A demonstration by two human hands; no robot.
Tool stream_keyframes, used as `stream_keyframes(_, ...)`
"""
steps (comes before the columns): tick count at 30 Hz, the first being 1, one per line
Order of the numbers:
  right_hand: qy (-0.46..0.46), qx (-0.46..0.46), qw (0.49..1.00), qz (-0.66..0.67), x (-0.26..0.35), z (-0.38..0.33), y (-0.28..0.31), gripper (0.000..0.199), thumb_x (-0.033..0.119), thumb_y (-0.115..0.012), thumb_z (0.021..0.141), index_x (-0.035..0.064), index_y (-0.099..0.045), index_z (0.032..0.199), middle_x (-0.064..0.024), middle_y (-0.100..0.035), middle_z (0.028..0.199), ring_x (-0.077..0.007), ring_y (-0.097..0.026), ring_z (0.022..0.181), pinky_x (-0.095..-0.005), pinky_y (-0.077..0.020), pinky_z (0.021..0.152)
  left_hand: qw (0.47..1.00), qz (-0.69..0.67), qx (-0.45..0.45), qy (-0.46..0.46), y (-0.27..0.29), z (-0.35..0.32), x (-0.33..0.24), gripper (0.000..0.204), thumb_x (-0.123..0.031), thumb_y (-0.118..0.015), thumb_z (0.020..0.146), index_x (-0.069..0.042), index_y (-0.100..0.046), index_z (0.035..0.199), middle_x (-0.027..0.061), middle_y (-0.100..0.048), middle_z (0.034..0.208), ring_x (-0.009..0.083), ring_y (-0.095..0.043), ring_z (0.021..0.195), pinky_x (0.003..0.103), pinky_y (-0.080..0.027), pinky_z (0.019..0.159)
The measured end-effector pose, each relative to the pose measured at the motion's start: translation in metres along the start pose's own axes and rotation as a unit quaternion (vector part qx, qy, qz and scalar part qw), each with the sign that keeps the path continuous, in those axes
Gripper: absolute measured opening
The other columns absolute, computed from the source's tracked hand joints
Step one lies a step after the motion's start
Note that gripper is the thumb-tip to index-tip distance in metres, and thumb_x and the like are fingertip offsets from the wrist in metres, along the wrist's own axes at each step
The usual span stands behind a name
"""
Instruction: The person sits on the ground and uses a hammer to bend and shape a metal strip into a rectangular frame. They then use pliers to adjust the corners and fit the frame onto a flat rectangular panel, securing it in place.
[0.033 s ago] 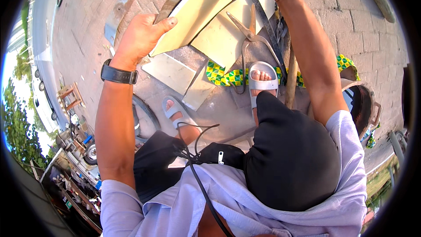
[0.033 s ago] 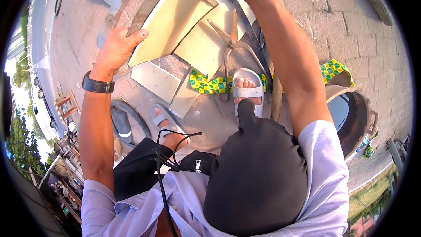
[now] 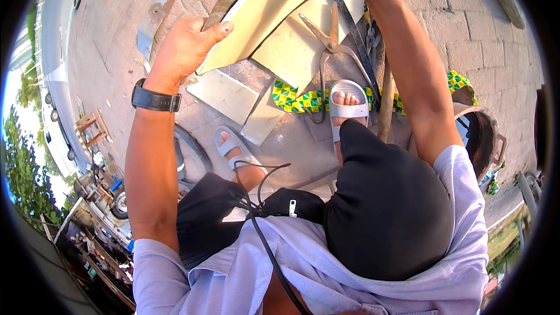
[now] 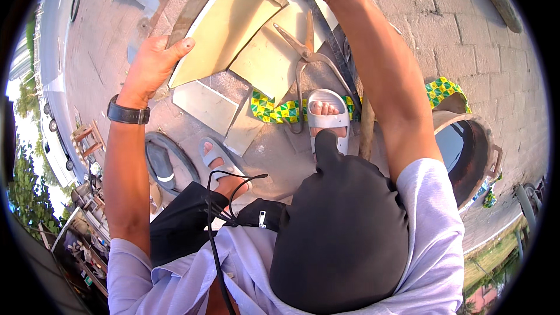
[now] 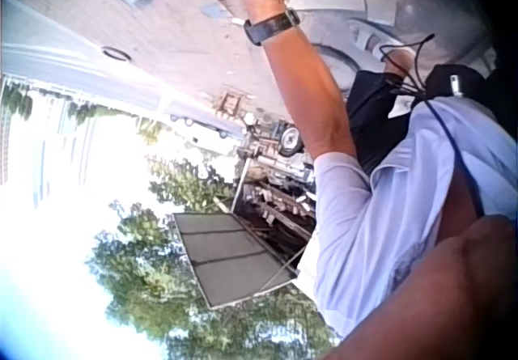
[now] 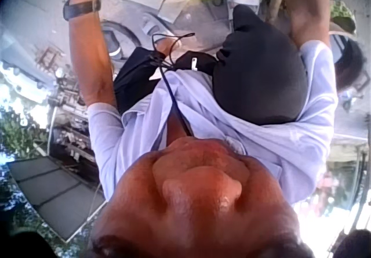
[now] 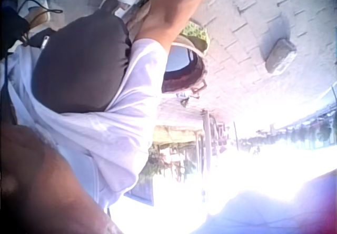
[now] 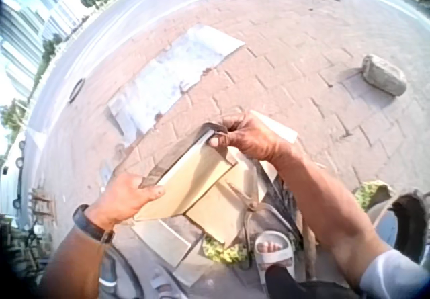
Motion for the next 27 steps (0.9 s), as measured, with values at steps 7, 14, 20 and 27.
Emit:
stream_keyframes(7, 0.0, -0.038, 0.999, -0.032, -0.014, -0.005, 0.002, 0.03, 0.025, -0.083, 0.088, 0.0024, -0.077, 0.107, 0.0006, -0.072, 0.089, -0.0105, -0.063, 0.082, -0.0276, -0.0511, 0.075, 0.999, 0.043, -0.003, 0.016, 0.0, -0.005, -0.007, 0.069, -0.049, -0.08, 0.088, -0.008, -0.031, 0.062, -0.0022, -0.029, 0.064, 0.01, -0.029, 0.062, 0.037, -0.029, 0.049)
stream_keyframes(14, 0.014, -0.058, 0.998, -0.011, -0.01, -0.006, -0.002, 0.032, 0.022, -0.083, 0.088, 0.0025, -0.077, 0.113, -0.0002, -0.074, 0.093, -0.0108, -0.064, 0.085, -0.0285, -0.0519, 0.076, 0.999, 0.026, -0.003, 0.025, 0.001, -0.004, -0.004, 0.068, -0.049, -0.081, 0.087, -0.009, -0.032, 0.062, -0.0033, -0.03, 0.064, 0.0099, -0.029, 0.061, 0.036, -0.029, 0.049)
stream_keyframes(20, 0.011, -0.059, 0.998, -0.002, -0.007, -0.005, -0.006, 0.033, 0.022, -0.083, 0.089, 0.0023, -0.077, 0.114, -0.0004, -0.074, 0.096, -0.011, -0.065, 0.088, -0.0288, -0.0526, 0.08, 0.999, 0.028, -0.006, 0.025, 0.002, -0.001, 0.0, 0.065, -0.049, -0.081, 0.087, -0.01, -0.036, 0.061, -0.0039, -0.033, 0.062, 0.0088, -0.031, 0.059, 0.035, -0.03, 0.049)
stream_keyframes(27, -0.011, 0.012, 0.999, 0.032, -0.002, -0.013, 0.004, 0.034, 0.021, -0.084, 0.087, 0.0005, -0.076, 0.112, -0.0006, -0.074, 0.096, -0.0111, -0.065, 0.088, -0.0292, -0.0529, 0.08, 0.997, 0.053, 0.038, 0.037, 0.006, -0.002, -0.012, 0.053, -0.049, -0.079, 0.089, -0.003, -0.06, 0.074, -0.0023, -0.054, 0.068, 0.0057, -0.048, 0.064, 0.029, -0.042, 0.056)
Point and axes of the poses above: each hand's wrist, its own z-axis towards the middle knuckle, its own y-axis out of the back of the hand, x = y × z, the point moved 2 cm from there along z, towards the middle knuckle
